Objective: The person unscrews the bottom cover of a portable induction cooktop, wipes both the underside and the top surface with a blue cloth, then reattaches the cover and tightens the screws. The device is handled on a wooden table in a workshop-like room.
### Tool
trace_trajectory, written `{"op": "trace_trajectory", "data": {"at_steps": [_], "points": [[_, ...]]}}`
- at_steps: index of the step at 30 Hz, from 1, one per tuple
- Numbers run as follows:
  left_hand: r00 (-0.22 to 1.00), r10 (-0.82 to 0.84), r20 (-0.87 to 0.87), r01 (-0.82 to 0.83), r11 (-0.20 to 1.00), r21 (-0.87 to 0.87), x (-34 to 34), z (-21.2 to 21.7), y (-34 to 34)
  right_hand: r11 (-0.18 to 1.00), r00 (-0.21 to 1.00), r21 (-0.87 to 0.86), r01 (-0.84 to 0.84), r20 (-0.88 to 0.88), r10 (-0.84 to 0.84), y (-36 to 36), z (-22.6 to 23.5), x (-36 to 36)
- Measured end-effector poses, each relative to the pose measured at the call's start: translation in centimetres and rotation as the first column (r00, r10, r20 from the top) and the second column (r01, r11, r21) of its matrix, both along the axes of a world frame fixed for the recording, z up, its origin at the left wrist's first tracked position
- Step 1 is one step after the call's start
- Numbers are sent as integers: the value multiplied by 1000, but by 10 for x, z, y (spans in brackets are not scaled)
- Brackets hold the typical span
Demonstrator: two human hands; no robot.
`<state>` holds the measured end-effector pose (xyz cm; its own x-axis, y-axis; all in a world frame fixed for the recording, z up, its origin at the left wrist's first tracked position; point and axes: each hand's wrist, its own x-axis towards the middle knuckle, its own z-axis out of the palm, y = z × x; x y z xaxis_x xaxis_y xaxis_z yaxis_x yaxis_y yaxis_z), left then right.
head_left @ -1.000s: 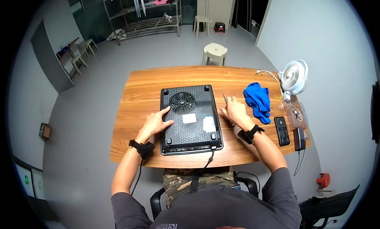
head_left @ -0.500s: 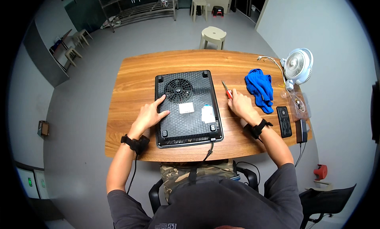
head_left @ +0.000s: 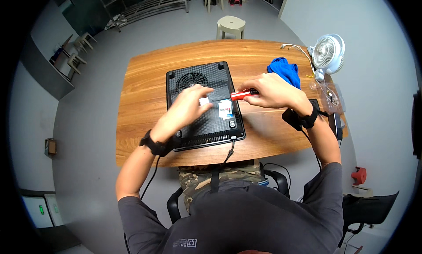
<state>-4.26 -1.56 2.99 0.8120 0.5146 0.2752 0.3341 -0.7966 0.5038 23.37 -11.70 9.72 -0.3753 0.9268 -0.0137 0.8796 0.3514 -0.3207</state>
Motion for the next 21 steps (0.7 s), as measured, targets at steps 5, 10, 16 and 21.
{"op": "trace_trajectory", "data": {"at_steps": [5,10,16,21], "points": [[983,-169,69,175,980,-90,40,-11,-26,995,997,-57,-79,-25,78,-8,5,-3],[983,-181,9,176,942,-286,62,-20,-39,991,986,-58,-120,-127,112,-17,4,9],[961,-276,20,255,858,-446,83,-19,-54,993,950,-55,-108,-301,86,-28,14,13],[960,-269,-77,217,889,-404,83,-25,-57,981,941,-73,-178,-304,148,-34,-1,4]]}}
